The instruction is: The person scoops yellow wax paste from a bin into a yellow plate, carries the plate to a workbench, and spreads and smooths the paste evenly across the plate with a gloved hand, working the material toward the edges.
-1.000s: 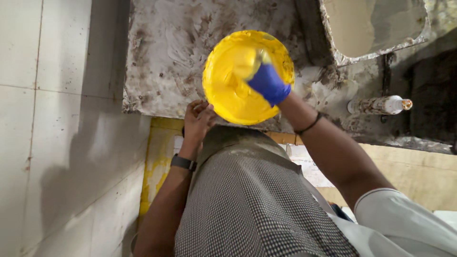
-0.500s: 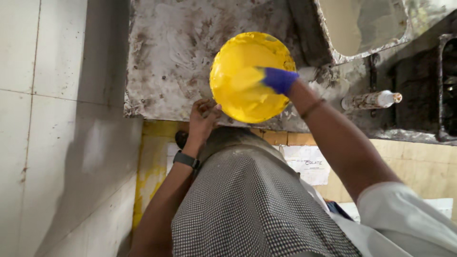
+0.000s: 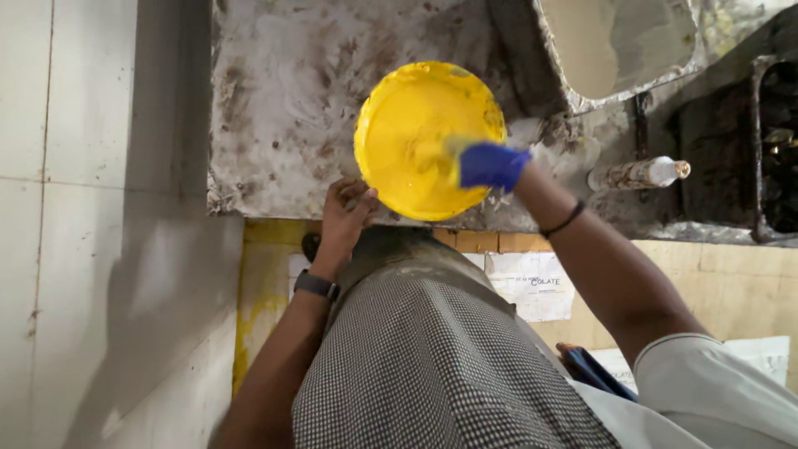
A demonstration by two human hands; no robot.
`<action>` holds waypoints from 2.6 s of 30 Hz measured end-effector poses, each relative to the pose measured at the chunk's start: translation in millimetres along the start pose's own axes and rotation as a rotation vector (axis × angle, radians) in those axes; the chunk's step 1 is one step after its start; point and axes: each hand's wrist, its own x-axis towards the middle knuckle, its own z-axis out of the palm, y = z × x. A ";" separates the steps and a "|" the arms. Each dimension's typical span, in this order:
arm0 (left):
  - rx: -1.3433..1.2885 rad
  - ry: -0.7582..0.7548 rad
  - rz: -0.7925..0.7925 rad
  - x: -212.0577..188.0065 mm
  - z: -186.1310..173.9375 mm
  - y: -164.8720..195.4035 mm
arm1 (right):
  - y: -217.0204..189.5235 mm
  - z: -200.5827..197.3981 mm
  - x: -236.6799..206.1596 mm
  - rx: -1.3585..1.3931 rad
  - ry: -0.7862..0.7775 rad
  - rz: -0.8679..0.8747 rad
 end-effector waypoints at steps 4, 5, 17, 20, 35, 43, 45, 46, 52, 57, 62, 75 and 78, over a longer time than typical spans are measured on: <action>0.006 0.042 0.045 1.1 2.1 -11.8 | -35.0 27.0 28.4 0.047 0.033 -0.001; 0.015 0.059 0.058 2.1 2.0 -13.1 | -35.4 27.8 35.6 0.065 -0.044 0.026; -0.143 0.111 -0.031 -2.4 7.5 -11.0 | 0.4 2.8 37.7 0.507 0.714 -0.107; -0.088 0.138 0.033 -6.5 5.7 -13.6 | 5.8 -0.7 37.6 0.842 0.778 -0.011; 0.054 0.018 0.112 -1.0 -0.1 -12.3 | 4.2 -0.4 25.0 0.966 0.060 -0.065; -0.036 0.000 0.036 3.5 5.9 -5.5 | -28.9 -1.1 14.4 0.796 0.741 0.081; 0.027 0.020 0.011 -3.3 3.2 2.5 | -28.3 -6.8 18.9 0.881 0.752 0.038; 0.057 0.020 -0.014 -7.4 2.3 6.0 | -23.2 -11.5 18.5 0.925 0.762 0.021; 0.099 0.010 -0.019 -0.3 6.3 8.5 | -9.9 -18.7 23.4 -0.039 -0.026 0.180; 0.123 -0.033 0.282 6.2 -0.4 -9.1 | -37.6 8.8 47.6 -0.054 -0.081 0.014; 0.116 0.064 0.052 2.8 -0.5 -10.4 | -1.3 1.8 25.5 1.571 0.103 -0.028; -0.057 0.173 0.003 -11.2 12.3 -8.2 | -4.3 -4.8 52.0 0.362 0.339 0.038; -0.044 0.151 0.009 -11.1 13.4 -5.5 | -11.6 -1.3 47.2 0.277 0.206 -0.056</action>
